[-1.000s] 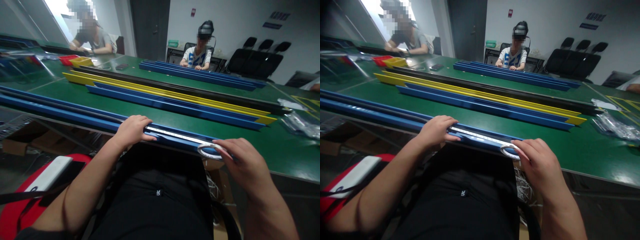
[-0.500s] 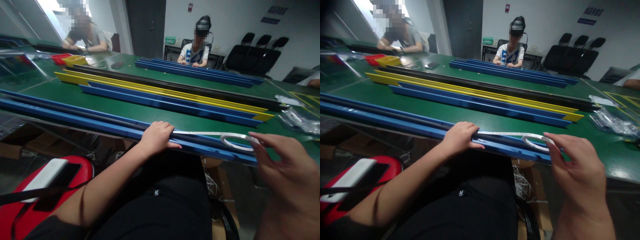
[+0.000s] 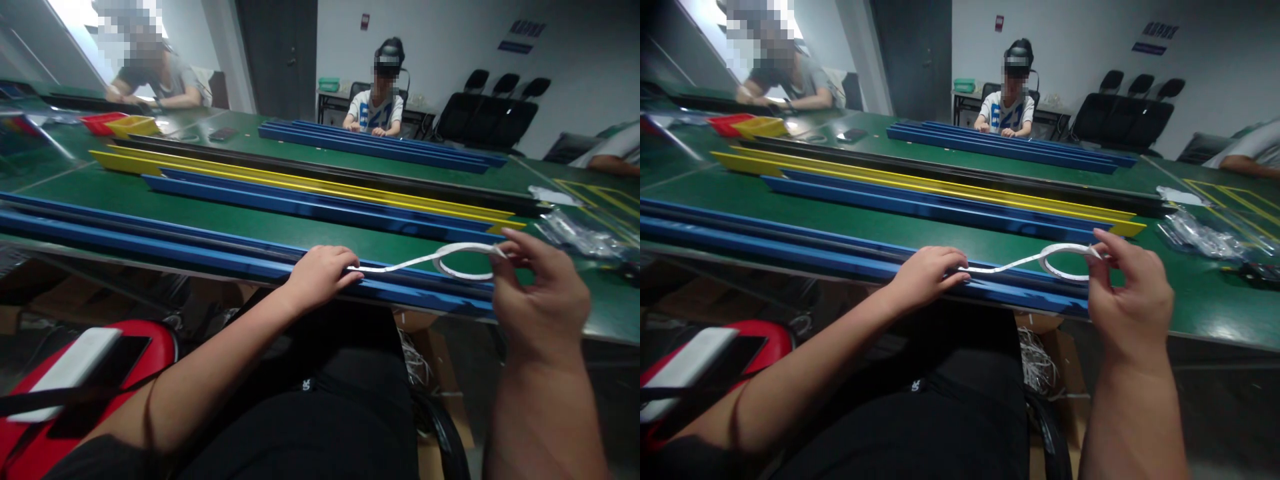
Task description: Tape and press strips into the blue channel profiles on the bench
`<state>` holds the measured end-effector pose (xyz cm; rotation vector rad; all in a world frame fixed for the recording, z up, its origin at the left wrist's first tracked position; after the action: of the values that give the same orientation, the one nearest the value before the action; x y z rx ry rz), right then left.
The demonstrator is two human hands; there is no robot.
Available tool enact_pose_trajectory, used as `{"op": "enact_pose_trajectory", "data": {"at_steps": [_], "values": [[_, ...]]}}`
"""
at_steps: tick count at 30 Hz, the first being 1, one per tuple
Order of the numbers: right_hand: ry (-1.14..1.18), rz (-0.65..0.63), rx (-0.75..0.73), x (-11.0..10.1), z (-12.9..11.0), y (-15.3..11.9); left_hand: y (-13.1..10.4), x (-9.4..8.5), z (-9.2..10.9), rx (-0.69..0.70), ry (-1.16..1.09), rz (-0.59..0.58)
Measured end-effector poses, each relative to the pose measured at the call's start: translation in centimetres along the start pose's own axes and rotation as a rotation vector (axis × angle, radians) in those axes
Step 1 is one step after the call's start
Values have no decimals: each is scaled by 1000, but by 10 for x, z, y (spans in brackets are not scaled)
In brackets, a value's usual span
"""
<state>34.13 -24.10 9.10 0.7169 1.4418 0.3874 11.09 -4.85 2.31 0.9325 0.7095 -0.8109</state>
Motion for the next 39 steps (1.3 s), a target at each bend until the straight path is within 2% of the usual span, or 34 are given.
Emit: {"op": "enact_pose_trajectory", "data": {"at_steps": [2,4,7,10,13,16,20,24,26,28,32,35,39], "values": [[-35,117,77,10,2,8,1,-2,-1,12,-45,13],[-62,145,59,24,4,13,1,-3,-1,9,-73,23],[-93,5,-8,50,11,12,0,-4,-1,-9,-84,36],[-101,-202,-78,71,23,5,-1,-4,-2,-19,-85,53],[-117,-341,-70,80,34,0,-2,-3,-2,-24,-86,69],[-173,-365,-43,79,37,-1,-3,-2,-2,-25,-82,80],[-205,-339,-106,68,17,1,-3,-2,-1,-20,-72,81],[-102,-306,-218,55,-27,5,-3,-1,-1,-20,-70,82],[27,-365,-246,58,-48,7,-3,-1,-1,-21,-79,88],[26,-488,-231,68,-62,8,-3,-1,-1,-23,-86,100],[-101,-718,-143,92,-66,6,-5,-4,-1,-24,-90,120],[-147,-754,-136,95,-66,3,-7,-5,-1,-32,-84,121],[-285,-766,-131,88,-63,0,-8,-3,0,-37,-65,113]]}}
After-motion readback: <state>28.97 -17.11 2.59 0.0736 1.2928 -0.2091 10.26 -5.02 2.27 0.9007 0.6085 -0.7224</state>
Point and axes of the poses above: each hand's wrist, its own y-axis towards the middle knuckle, its own x-axis out of the palm, z = x × y, the point moved 4 cm from there along y, towards the middle knuckle, and after that the axes turned 8 degrees about -y, right-handed, at the moved point
